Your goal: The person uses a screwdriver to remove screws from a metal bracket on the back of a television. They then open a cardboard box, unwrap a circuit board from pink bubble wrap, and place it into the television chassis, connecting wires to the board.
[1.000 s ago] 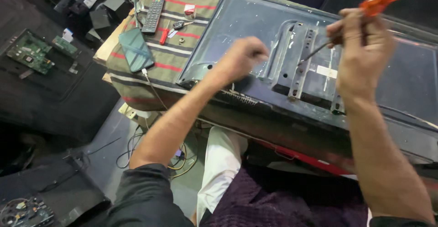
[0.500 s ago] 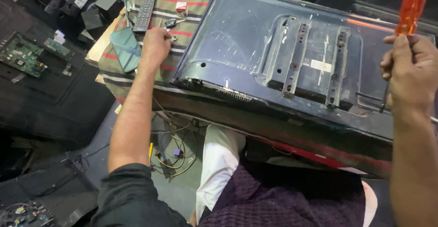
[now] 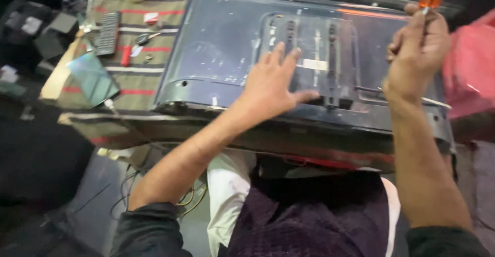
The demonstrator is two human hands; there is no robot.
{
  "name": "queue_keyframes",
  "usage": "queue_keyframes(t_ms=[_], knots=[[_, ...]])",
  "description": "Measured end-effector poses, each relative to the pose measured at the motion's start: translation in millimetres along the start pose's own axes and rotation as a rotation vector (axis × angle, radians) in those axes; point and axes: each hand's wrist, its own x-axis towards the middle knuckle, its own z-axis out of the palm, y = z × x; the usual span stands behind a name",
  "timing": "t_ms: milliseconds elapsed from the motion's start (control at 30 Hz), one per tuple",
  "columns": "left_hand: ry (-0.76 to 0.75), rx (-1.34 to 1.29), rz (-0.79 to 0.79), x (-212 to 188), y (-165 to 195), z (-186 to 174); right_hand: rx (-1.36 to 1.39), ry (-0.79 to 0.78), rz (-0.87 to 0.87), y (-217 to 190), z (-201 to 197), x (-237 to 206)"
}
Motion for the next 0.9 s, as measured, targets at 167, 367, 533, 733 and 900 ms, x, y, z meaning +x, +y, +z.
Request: queue_keyframes(t_ms=[167, 367, 533, 733, 900], knots=[[-0.094, 0.151, -0.038, 11, 49, 15, -0.163, -0.030, -0.215, -13, -1, -5], [-0.088, 0.167, 0.009, 15, 64, 27, 0.019, 0.016, -0.110, -21, 5, -6], [-0.073, 0.141, 0.071, 23, 76, 36, 0.169, 0.005, -0.095, -17, 5, -2], [-0.075, 0.012, 0.178, 13, 50, 42, 0.175, -0.009, -0.124, -19, 0, 6], [0.027, 0.116, 0.229, 11, 32, 49, 0.184, -0.009, -0.139, -17, 5, 4]])
